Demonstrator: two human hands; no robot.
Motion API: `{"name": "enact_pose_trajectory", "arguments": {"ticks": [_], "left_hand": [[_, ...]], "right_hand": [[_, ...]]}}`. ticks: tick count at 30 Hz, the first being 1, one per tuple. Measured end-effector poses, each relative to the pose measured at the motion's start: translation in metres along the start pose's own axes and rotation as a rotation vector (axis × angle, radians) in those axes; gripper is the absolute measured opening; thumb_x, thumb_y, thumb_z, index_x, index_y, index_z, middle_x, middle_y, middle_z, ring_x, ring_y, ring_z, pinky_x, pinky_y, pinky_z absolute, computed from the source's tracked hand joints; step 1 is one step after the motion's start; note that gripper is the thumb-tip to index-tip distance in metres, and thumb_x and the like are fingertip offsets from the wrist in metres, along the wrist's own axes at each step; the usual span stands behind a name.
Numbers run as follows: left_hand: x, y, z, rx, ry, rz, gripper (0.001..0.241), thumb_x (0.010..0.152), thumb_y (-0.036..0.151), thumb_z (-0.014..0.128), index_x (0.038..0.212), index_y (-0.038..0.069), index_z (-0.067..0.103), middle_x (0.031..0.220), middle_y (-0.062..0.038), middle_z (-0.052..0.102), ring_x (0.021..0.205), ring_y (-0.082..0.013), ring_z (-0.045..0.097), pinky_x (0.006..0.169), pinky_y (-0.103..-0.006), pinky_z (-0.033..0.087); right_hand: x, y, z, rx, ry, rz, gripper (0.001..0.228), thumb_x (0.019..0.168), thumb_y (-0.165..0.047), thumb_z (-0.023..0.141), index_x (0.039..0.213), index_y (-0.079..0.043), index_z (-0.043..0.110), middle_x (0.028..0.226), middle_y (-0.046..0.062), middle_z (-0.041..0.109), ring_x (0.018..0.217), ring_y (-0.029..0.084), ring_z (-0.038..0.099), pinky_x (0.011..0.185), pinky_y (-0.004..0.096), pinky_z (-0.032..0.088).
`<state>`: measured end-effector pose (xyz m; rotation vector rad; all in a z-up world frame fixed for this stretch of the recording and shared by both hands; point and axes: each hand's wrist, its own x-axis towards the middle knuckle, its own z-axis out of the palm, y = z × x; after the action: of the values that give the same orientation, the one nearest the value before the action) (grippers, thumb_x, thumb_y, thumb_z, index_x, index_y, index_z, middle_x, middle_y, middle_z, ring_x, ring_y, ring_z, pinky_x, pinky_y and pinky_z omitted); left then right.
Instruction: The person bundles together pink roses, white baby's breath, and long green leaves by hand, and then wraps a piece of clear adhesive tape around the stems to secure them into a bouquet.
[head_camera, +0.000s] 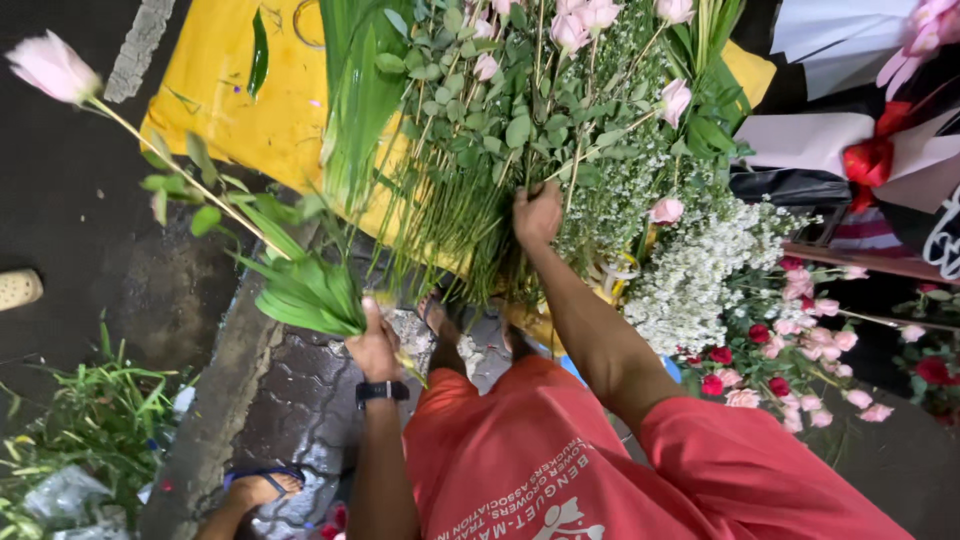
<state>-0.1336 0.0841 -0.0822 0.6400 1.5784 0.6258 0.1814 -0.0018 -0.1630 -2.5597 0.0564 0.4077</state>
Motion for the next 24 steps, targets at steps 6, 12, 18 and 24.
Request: {"name": "enact_pose_trajectory", "arguments": {"ticks": [6, 12, 18, 24], "left_hand": [[0.037, -0.018, -0.013, 0.061, -0.08, 0.154, 0.038, 0.078, 0.0, 0.09, 0.109, 0.009, 0.071, 0.086, 0.001, 0.065, 0.076, -0.0063, 0.055, 0.076, -0.029, 0.046], [0.044, -0.041, -0.012, 0.091, -0.081, 0.257, 0.049, 0.082, 0.005, 0.088, 0.126, 0.006, 0.069, 0.114, -0.008, 0.071, 0.105, -0.013, 0.061, 0.092, -0.0459, 0.049], [0.062, -0.079, -0.029, -0.105, -0.097, 0.239, 0.048, 0.085, -0.009, 0.077, 0.128, 0.008, 0.067, 0.115, -0.002, 0.068, 0.106, -0.0086, 0.055, 0.099, -0.035, 0.047], [0.035, 0.0, -0.021, -0.006, -0.08, 0.304, 0.055, 0.081, -0.011, 0.08, 0.129, 0.011, 0.067, 0.122, -0.004, 0.067, 0.107, -0.0093, 0.052, 0.095, -0.0383, 0.05]], "right_hand": [[-0.014, -0.03, 0.003, -0.177, 0.154, -0.303, 0.017, 0.095, -0.027, 0.063, 0.098, -0.012, 0.058, 0.098, 0.011, 0.055, 0.1, 0.035, 0.062, 0.083, 0.049, 0.055], [-0.002, -0.079, 0.057, 0.234, -0.619, -0.298, 0.021, 0.099, -0.017, 0.061, 0.084, -0.005, 0.07, 0.076, 0.012, 0.073, 0.046, 0.024, 0.067, 0.057, 0.038, 0.06], [0.007, -0.084, 0.114, -0.181, -0.509, -0.077, 0.058, 0.099, -0.05, 0.064, 0.064, -0.004, 0.066, 0.058, 0.017, 0.062, 0.051, 0.028, 0.066, 0.045, 0.043, 0.05], [0.027, -0.072, 0.135, -0.07, -0.369, 0.062, 0.041, 0.092, -0.034, 0.07, 0.071, 0.001, 0.069, 0.066, 0.018, 0.065, 0.059, 0.036, 0.069, 0.051, 0.045, 0.052]]}}
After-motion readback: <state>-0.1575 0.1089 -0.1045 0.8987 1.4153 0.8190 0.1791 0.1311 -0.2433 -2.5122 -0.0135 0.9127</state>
